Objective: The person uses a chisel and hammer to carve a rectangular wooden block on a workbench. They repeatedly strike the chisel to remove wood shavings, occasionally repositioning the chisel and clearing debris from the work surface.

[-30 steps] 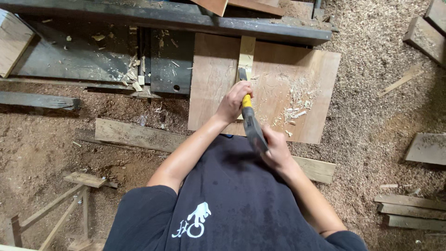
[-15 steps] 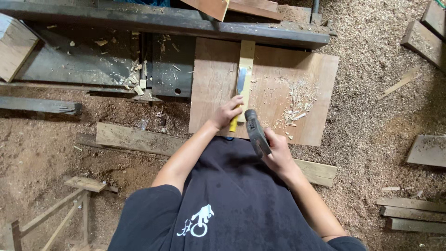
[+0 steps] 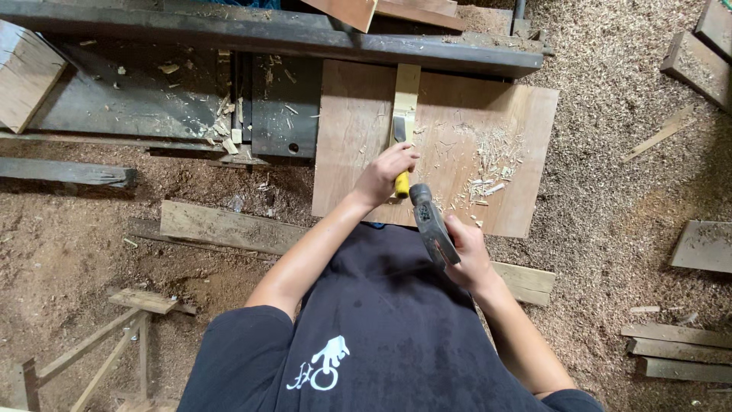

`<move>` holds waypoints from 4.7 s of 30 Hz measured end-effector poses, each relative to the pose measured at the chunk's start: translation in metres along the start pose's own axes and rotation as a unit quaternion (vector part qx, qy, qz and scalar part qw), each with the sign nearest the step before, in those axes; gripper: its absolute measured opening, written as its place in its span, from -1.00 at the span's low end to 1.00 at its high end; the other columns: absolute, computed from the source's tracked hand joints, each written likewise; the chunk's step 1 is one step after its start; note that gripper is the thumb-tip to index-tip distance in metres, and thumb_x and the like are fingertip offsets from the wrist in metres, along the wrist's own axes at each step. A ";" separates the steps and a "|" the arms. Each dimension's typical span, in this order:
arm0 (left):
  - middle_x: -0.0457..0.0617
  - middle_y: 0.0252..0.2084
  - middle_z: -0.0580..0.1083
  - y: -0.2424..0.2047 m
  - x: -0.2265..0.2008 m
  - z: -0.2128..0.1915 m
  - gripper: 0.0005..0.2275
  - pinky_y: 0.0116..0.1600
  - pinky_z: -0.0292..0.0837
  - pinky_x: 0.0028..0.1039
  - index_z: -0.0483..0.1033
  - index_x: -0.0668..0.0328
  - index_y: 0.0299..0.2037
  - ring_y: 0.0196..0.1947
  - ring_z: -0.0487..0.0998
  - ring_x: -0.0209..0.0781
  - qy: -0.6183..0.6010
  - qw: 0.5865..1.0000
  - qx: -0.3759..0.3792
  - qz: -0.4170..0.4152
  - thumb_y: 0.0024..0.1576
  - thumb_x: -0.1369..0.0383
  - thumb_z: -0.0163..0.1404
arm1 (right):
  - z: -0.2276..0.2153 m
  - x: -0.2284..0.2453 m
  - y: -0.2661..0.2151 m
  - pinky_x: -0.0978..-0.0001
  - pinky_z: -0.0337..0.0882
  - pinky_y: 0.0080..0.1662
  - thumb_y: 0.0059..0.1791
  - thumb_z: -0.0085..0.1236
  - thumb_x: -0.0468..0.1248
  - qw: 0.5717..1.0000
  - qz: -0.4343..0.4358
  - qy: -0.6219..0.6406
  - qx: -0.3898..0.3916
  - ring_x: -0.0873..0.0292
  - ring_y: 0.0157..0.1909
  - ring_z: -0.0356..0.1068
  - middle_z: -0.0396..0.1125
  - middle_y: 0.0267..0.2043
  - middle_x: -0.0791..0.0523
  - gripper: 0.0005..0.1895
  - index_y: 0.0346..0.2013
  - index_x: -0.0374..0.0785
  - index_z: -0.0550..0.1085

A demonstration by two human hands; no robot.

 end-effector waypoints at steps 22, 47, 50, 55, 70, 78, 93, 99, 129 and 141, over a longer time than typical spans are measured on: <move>0.04 -0.14 0.58 0.007 0.017 0.003 -0.87 0.17 0.53 -0.26 0.53 0.27 -0.17 0.13 0.58 0.03 0.017 0.999 0.005 -0.044 0.10 0.52 0.01 | 0.023 0.002 0.025 0.26 0.35 -0.37 0.07 0.15 -0.22 0.997 0.041 -0.040 0.050 0.07 -0.50 0.32 0.30 -0.50 -0.09 -0.76 -0.31 -0.34 0.36; 0.06 -0.11 0.60 0.027 0.009 0.019 -0.93 0.10 0.52 -0.28 0.38 0.29 -0.39 0.02 0.60 0.08 -0.006 0.997 0.014 -0.072 0.05 0.58 0.02 | -0.004 -0.005 0.003 0.33 0.33 -0.39 0.04 0.10 -0.20 1.000 0.018 0.009 0.007 0.17 -0.53 0.31 0.31 -0.53 -0.02 -0.78 -0.26 -0.35 0.43; 0.07 -0.18 0.58 0.033 0.006 0.020 -0.93 0.04 0.52 -0.30 0.39 0.28 -0.41 -0.04 0.62 0.04 -0.016 0.995 0.017 -0.099 0.07 0.57 0.01 | 0.006 -0.012 -0.003 0.32 0.35 -0.39 0.05 0.14 -0.20 0.999 0.029 -0.012 0.012 0.15 -0.53 0.31 0.32 -0.53 -0.04 -0.75 -0.28 -0.36 0.39; 0.09 -0.25 0.56 0.035 0.009 0.017 -0.96 0.05 0.53 -0.28 0.44 0.31 -0.32 -0.11 0.61 0.05 -0.037 0.993 0.026 -0.112 0.07 0.57 0.01 | 0.009 -0.013 0.003 0.26 0.33 -0.39 0.09 0.05 -0.19 0.996 0.020 0.085 0.007 0.12 -0.47 0.33 0.36 -0.48 -0.05 -0.78 -0.22 -0.33 0.44; 0.06 -0.06 0.55 -0.027 0.030 0.056 -0.95 0.21 0.43 -0.23 0.44 0.27 -0.32 0.27 0.40 0.09 0.032 0.995 0.095 0.012 0.06 0.53 0.04 | -0.013 -0.016 -0.004 0.28 0.35 -0.39 0.09 0.04 -0.08 0.999 0.030 0.003 -0.035 0.11 -0.54 0.32 0.31 -0.53 -0.05 -0.67 -0.14 -0.34 0.44; 0.03 -0.24 0.56 0.005 0.021 0.017 -0.89 0.13 0.44 -0.31 0.30 0.26 -0.44 0.01 0.55 0.01 -0.062 0.992 0.067 -0.084 0.03 0.55 0.01 | -0.012 -0.020 -0.004 0.25 0.32 -0.40 0.07 0.09 -0.10 0.999 0.043 -0.012 -0.013 0.03 -0.58 0.24 0.26 -0.57 -0.07 -0.69 -0.24 -0.34 0.42; 0.03 -0.24 0.56 0.023 0.039 0.018 -0.87 0.03 0.42 -0.36 0.31 0.24 -0.48 -0.14 0.55 -0.05 -0.143 0.980 0.031 -0.137 0.11 0.47 -0.05 | 0.021 0.006 0.025 0.28 0.40 -0.35 0.04 0.06 -0.23 0.999 -0.026 0.025 0.038 0.05 -0.49 0.42 0.35 -0.49 -0.05 -0.83 -0.26 -0.30 0.39; 0.06 -0.35 0.51 0.003 0.048 0.035 -0.87 0.00 0.44 -0.37 0.39 0.26 -0.49 -0.17 0.55 -0.01 -0.099 0.990 0.074 -0.074 0.04 0.43 0.07 | 0.023 0.012 0.025 0.25 0.37 -0.38 0.06 0.08 -0.19 0.998 -0.020 0.039 0.035 -0.01 -0.53 0.37 0.32 -0.51 -0.07 -0.77 -0.29 -0.33 0.36; -0.04 -0.45 0.44 0.020 0.045 0.018 -0.93 -0.18 0.42 -0.43 0.41 0.26 -0.49 -0.29 0.45 -0.16 -0.180 0.972 0.055 -0.140 -0.06 0.56 0.05 | 0.026 0.021 0.033 0.31 0.34 -0.40 0.04 0.15 -0.19 0.997 0.060 -0.007 0.055 0.11 -0.53 0.40 0.34 -0.54 0.01 -0.75 -0.34 -0.31 0.37; -0.01 -0.32 0.47 -0.017 0.045 0.032 -0.90 0.06 0.42 -0.32 0.42 0.22 -0.46 -0.06 0.50 0.01 -0.081 0.994 0.074 0.010 -0.03 0.48 0.11 | 0.023 0.003 0.021 0.26 0.33 -0.41 0.02 0.16 -0.14 0.997 0.055 -0.035 0.037 0.08 -0.58 0.18 0.27 -0.57 -0.05 -0.69 -0.35 -0.33 0.35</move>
Point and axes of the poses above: each hand's wrist, its own y-axis towards the middle knuckle, its own z-axis out of the palm, x = y × z, the point moved 8 cm from there along y, towards the middle knuckle
